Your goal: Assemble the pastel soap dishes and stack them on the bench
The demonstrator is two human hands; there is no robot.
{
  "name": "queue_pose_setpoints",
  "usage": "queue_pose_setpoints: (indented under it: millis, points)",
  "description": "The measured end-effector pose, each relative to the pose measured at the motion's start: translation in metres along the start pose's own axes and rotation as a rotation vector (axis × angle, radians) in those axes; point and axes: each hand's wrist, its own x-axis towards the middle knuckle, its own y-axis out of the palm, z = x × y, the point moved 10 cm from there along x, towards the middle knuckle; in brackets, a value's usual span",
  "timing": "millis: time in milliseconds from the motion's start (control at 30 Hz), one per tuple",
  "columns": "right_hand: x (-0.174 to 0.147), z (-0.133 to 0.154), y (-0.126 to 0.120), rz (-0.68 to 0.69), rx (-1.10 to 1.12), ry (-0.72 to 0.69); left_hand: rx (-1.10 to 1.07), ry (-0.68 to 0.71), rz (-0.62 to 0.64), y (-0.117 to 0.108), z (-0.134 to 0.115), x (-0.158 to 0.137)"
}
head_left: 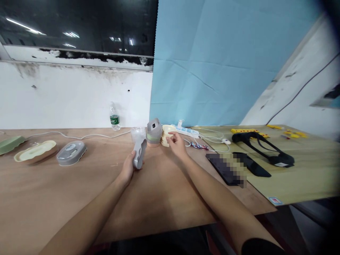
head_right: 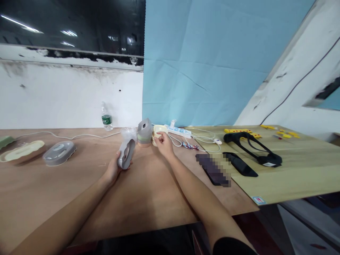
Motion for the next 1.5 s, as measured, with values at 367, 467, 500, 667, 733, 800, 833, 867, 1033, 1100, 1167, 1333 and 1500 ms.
queue_pose_setpoints:
  millis: [367, 467, 500, 667, 733, 800, 833, 867, 1033, 1100, 1167, 1333, 1500]
  points:
    - [-0.102, 0.077, 0.081, 0.472, -0.267, -0.579, -0.092, 0.017, 0.063, 0.016, 0.0, -0.004]
    - [-0.117, 0.089, 0.096, 0.534, -0.305, -0.7, -0.099, -0.019, 0.128, 0.021, 0.002, -0.007]
    - [-0.12, 0.09, 0.099, 0.547, -0.316, -0.722, -0.1, -0.016, 0.135, 0.021, 0.001, -0.006]
    - [-0.106, 0.094, 0.094, 0.444, -0.341, -0.758, -0.045, 0.043, 0.11, 0.013, -0.004, 0.003]
    - [-0.095, 0.097, 0.087, 0.361, -0.347, -0.747, 0.013, 0.07, 0.119, 0.011, -0.005, 0.006]
    - [-0.087, 0.101, 0.08, 0.305, -0.337, -0.736, 0.062, 0.116, 0.115, 0.007, -0.007, 0.009]
    - [-0.084, 0.102, 0.077, 0.289, -0.329, -0.729, 0.077, 0.142, 0.104, 0.004, -0.009, 0.009]
    - [-0.081, 0.102, 0.073, 0.274, -0.321, -0.722, 0.09, 0.164, 0.09, 0.001, -0.011, 0.01]
    - [-0.057, 0.105, 0.048, 0.158, -0.339, -0.683, 0.191, 0.274, 0.023, -0.012, -0.022, 0.007]
    - [-0.035, 0.11, 0.046, 0.156, -0.399, -0.68, 0.236, 0.283, 0.032, -0.01, -0.023, 0.006]
    - [-0.008, 0.115, 0.05, 0.199, -0.506, -0.68, 0.266, 0.281, 0.052, -0.007, -0.021, 0.005]
    - [0.058, 0.112, 0.072, 0.388, -0.757, -0.634, 0.301, 0.279, 0.09, -0.001, -0.02, 0.001]
    - [0.074, 0.103, 0.09, 0.554, -0.789, -0.674, 0.338, 0.262, 0.114, 0.002, -0.021, -0.003]
